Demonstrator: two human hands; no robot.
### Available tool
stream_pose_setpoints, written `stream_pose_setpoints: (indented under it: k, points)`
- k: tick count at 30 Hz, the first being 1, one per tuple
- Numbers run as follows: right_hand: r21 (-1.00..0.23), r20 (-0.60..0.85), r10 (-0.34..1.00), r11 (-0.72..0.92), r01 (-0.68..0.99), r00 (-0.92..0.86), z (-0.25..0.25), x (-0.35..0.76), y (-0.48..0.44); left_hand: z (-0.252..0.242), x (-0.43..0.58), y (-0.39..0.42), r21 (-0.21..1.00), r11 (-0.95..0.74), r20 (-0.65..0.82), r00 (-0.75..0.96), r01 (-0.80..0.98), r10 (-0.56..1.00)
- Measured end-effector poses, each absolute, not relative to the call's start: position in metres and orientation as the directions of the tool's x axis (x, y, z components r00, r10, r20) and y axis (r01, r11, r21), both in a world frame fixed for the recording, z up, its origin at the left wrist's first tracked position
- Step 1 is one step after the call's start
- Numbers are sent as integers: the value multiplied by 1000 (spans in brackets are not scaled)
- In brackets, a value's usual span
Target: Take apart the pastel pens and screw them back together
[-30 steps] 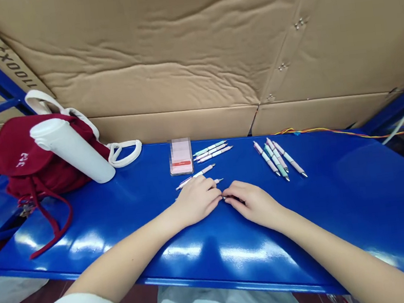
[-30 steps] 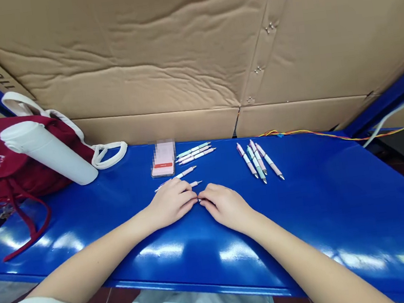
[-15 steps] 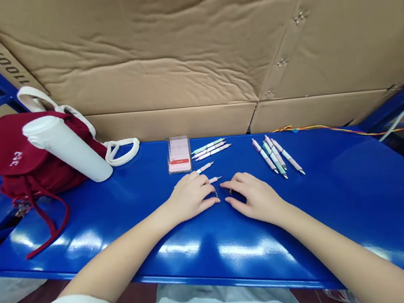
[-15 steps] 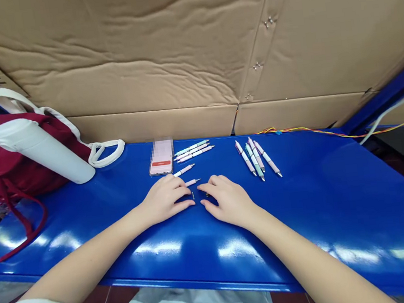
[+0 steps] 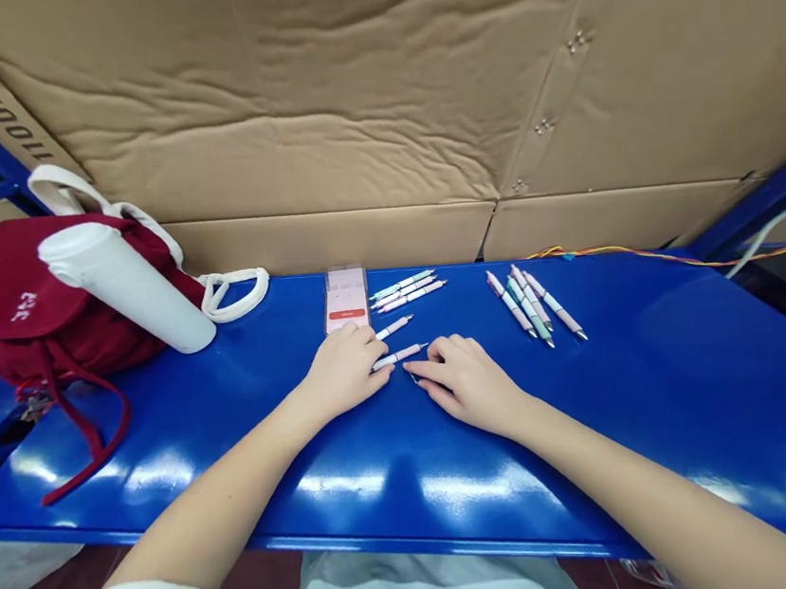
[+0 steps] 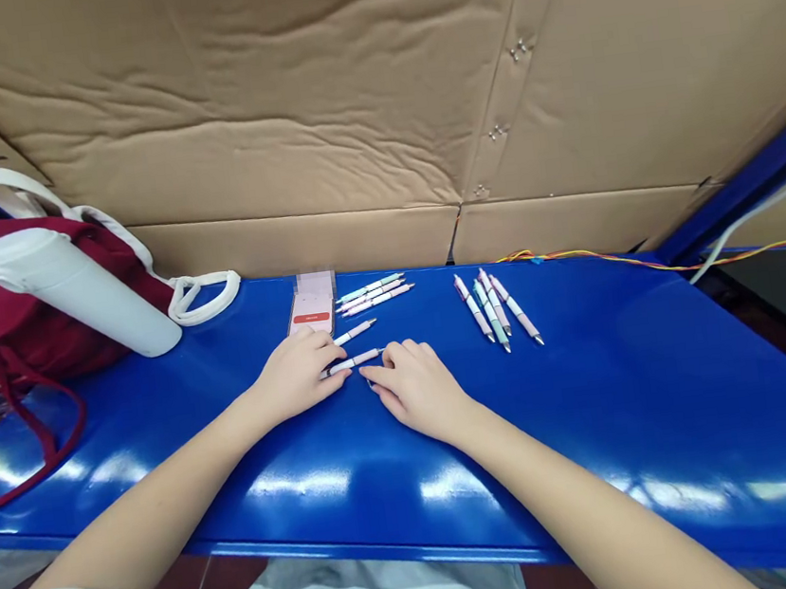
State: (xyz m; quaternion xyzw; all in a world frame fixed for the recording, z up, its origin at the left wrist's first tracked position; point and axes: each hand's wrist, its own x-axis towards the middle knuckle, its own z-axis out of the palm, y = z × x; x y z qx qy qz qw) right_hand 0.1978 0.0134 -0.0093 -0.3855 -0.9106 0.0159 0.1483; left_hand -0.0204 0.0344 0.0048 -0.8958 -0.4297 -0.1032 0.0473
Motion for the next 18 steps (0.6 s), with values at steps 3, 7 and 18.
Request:
stream_pose_setpoints:
  k: [3, 7, 18]
  points:
    - [-147, 244, 713, 697, 702, -657, -8, 197, 12, 5, -20, 34, 4, -638, 208, 624, 770, 753]
    - [-159, 225, 729, 682, 714, -646, -7, 198, 11, 4, -20, 35, 19, -645, 212, 628, 764, 749]
    - [-230, 335, 779, 613, 756, -530, -2, 218, 19, 6, -18, 33, 94, -652, 229, 621, 752, 749]
